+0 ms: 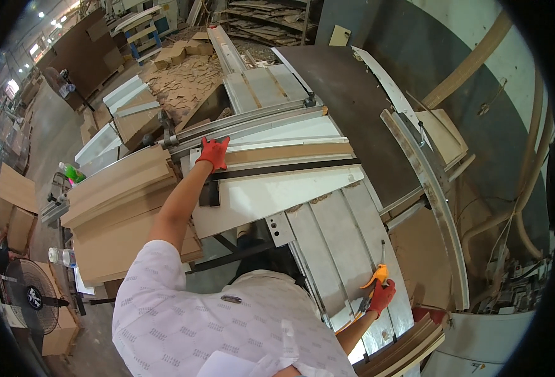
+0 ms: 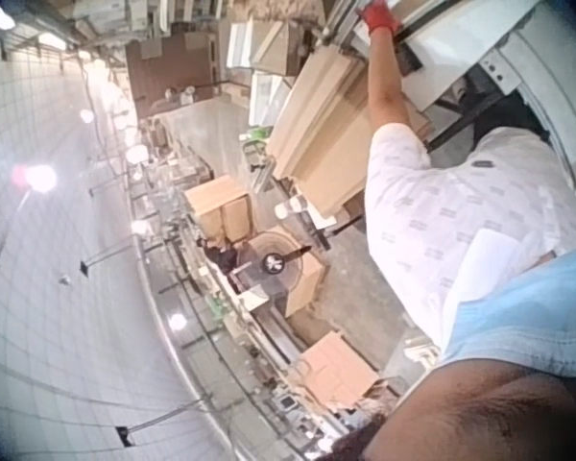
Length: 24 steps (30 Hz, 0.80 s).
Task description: Cutting wooden slats to size using a sliding table saw in a furniture manufacturing workshop.
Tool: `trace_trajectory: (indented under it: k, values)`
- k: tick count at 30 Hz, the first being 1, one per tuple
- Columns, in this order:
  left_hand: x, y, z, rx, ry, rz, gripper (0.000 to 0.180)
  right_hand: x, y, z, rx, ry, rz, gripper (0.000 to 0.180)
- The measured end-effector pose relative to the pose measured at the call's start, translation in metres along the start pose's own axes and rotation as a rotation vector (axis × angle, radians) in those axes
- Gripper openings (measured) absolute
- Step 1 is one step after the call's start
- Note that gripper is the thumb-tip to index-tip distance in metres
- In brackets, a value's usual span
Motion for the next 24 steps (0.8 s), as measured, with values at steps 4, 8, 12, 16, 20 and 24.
trace_trajectory:
  k: [4, 8, 12, 16, 20, 24]
  values:
    - [-0.003, -0.005, -0.003, -0.045, -0.143, 0.023, 0.115, 0.01, -0.01, 0.02, 0.29, 0.154, -0.07, 0.047]
    - [-0.002, -0.004, 0.004, -0.009, -0.073, -0.028, 0.107, 0.021, -0.027, 0.036, 0.239, 0.297, -0.076, 0.049]
    - [-0.002, -0.005, 0.009, -0.02, -0.077, -0.127, 0.11, 0.03, -0.052, 0.041, 0.235, 0.406, -0.096, 0.046]
    - [-0.005, -0.002, 0.023, -0.138, -0.018, -0.199, 0.113, 0.03, -0.109, 0.035, 0.027, 0.51, 0.176, 0.042]
    - [-0.001, 0.004, 0.046, -0.24, -0.123, -0.271, 0.083, 0.028, -0.156, 0.004, -0.272, 0.312, 0.229, 0.04]
    - [0.026, 0.023, 0.086, -0.188, -0.141, -0.364, 0.057, 0.025, -0.215, -0.064, -0.649, -0.158, 0.107, 0.026]
Point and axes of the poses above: each hand's wrist, its own x-axis away from the middle knuckle, its own z-axis out of the back of the hand, y = z × x, the point moved 6 cm from there along -x, towards the middle knuckle, and after that the axes turned 9 degrees about y, right-handed, at the moved point
